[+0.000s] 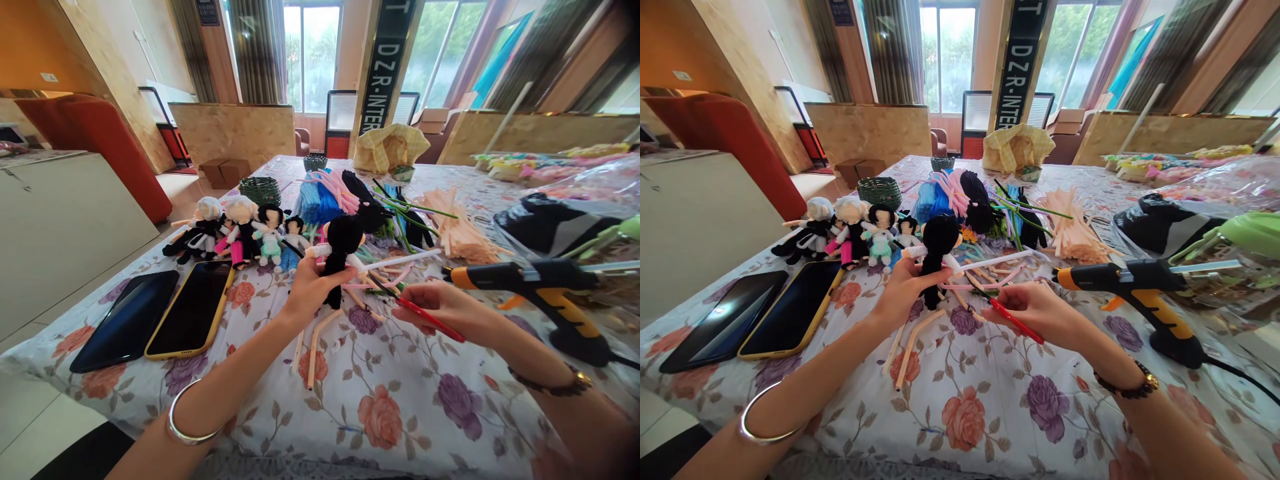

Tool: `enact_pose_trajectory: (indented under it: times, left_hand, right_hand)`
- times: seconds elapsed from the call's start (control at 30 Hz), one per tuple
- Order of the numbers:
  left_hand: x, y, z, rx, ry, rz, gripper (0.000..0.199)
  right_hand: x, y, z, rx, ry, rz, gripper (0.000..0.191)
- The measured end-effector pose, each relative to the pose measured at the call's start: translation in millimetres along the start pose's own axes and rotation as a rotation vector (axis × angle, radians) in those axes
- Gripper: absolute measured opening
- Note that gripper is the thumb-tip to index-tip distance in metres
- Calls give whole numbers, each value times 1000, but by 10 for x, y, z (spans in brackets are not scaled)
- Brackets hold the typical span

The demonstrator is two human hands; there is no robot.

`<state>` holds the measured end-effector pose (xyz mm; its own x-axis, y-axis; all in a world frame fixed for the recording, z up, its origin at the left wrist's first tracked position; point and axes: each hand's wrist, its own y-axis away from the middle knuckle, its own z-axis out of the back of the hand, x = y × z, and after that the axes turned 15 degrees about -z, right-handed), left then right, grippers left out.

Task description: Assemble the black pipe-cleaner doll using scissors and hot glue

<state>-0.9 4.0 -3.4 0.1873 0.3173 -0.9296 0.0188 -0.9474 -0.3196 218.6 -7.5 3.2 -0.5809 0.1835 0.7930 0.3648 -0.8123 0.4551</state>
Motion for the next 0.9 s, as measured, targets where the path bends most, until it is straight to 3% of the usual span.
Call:
enact_pose_trajectory:
  times: [0.3, 0.9]
  left_hand:
    - [23, 2, -15, 26, 39, -6, 34]
    - [12, 0, -13, 31, 20, -69, 41]
  right_hand:
    - [15, -9, -49, -43, -2, 42, 33]
    - [59, -2, -120, 49, -118, -32, 37]
